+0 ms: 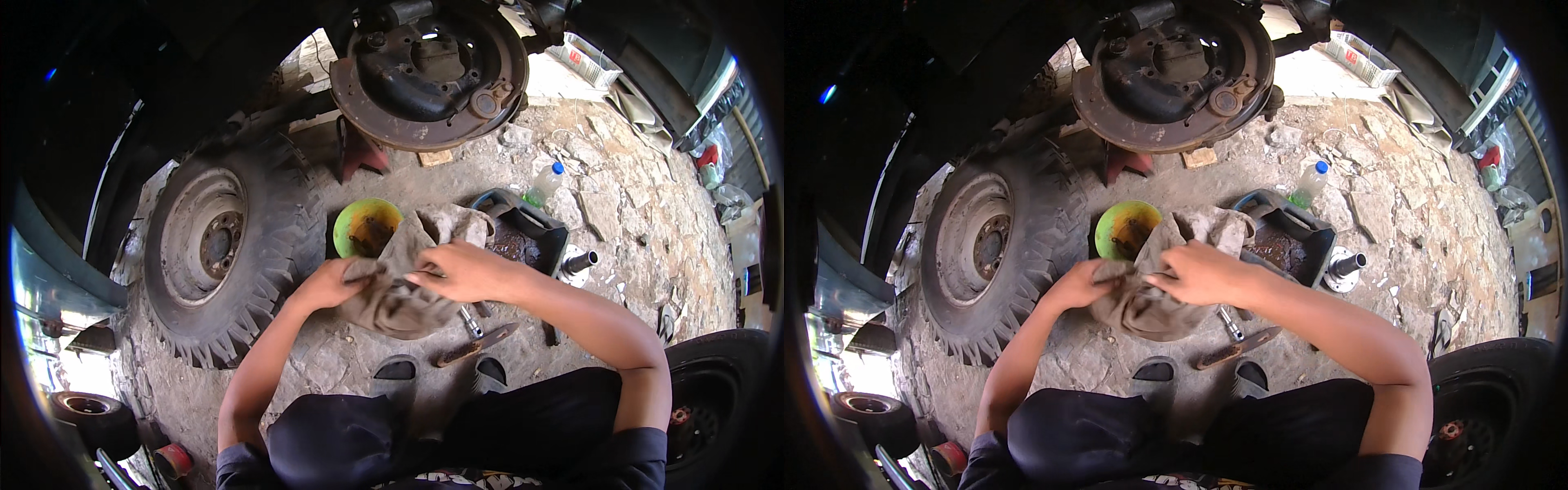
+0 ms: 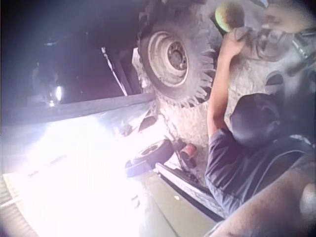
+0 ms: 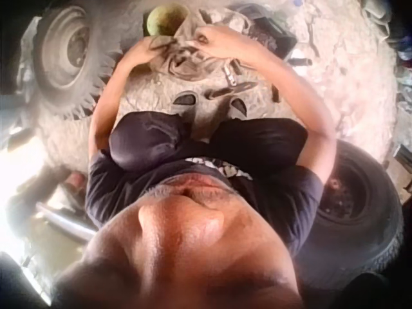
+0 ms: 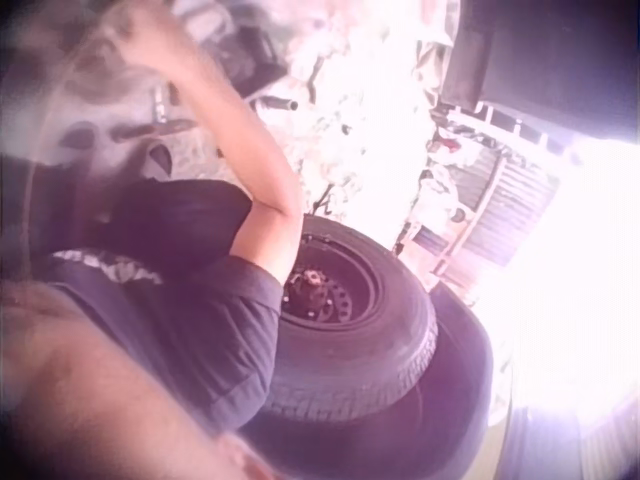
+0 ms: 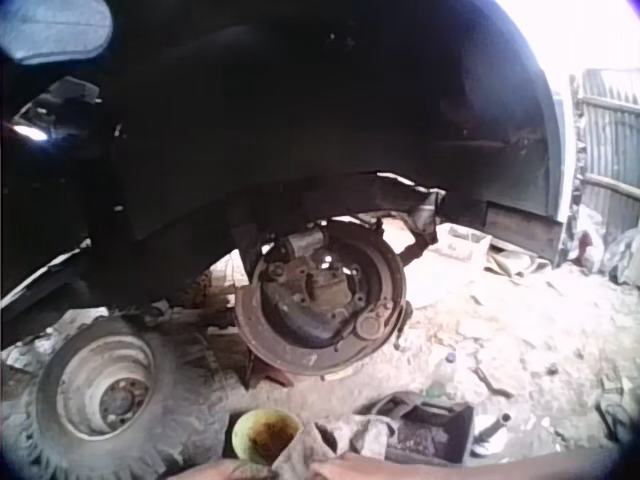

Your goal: The person cleans the components of a drum brake assembly using a wire brush and a cloth, then manipulates the brake shoe and other parts by hand.

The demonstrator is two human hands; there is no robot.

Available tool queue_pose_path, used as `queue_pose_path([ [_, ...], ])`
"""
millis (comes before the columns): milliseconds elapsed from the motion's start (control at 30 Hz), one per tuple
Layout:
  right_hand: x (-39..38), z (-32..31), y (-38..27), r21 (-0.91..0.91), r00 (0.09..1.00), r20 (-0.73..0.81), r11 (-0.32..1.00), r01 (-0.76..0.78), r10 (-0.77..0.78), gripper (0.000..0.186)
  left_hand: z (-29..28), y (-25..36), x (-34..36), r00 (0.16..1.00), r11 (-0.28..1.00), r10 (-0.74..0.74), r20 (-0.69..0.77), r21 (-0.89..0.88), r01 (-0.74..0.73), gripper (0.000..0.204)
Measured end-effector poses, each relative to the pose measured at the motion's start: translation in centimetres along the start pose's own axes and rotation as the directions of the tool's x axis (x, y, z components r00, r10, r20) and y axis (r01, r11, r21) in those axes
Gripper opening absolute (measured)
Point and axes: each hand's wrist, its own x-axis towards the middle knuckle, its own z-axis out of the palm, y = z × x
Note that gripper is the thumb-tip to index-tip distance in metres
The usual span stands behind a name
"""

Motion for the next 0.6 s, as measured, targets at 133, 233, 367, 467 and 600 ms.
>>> queue_pose_path([
  [133, -0.5, 1.0, 6.5, -0.346, 0.970, 0.140, 0.928, -0.139, 0.198, 0.049, -0.3, -2.4, -1.2, 0.826, 0.628, -0.560, 0.066, 0.684, 0.371, 0.045],
  [233, 0.3, 0.9, 11.0, -0.362, 0.953, 0.117, 0.906, -0.220, 0.278, 0.049, -0.3, -4.5, -0.9, 0.871, 0.494, -0.483, -0.089, 0.794, 0.355, 0.047],
  [367, 0.2, 2.0, 15.9, -0.389, 0.971, 0.037, 0.898, -0.205, 0.238, 0.048, 0.2, 2.3, 2.5, 0.903, 0.393, -0.427, 0.040, 0.908, 0.146, 0.081],
  [467, 0.5, 4.5, 16.6, -0.424, 0.911, 0.258, 0.885, -0.192, 0.321, 0.050, 0.6, 3.1, 4.2, 0.963, 0.499, -0.131, 0.236, 0.855, -0.142, 0.089],
  [600, 0.1, 9.8, 18.2, -0.256, 0.721, 0.553, 0.909, -0.329, 0.417, 0.048, 4.8, 3.8, 7.7, 0.905, 0.480, 0.278, 0.323, 0.769, -0.422, 0.094],
])
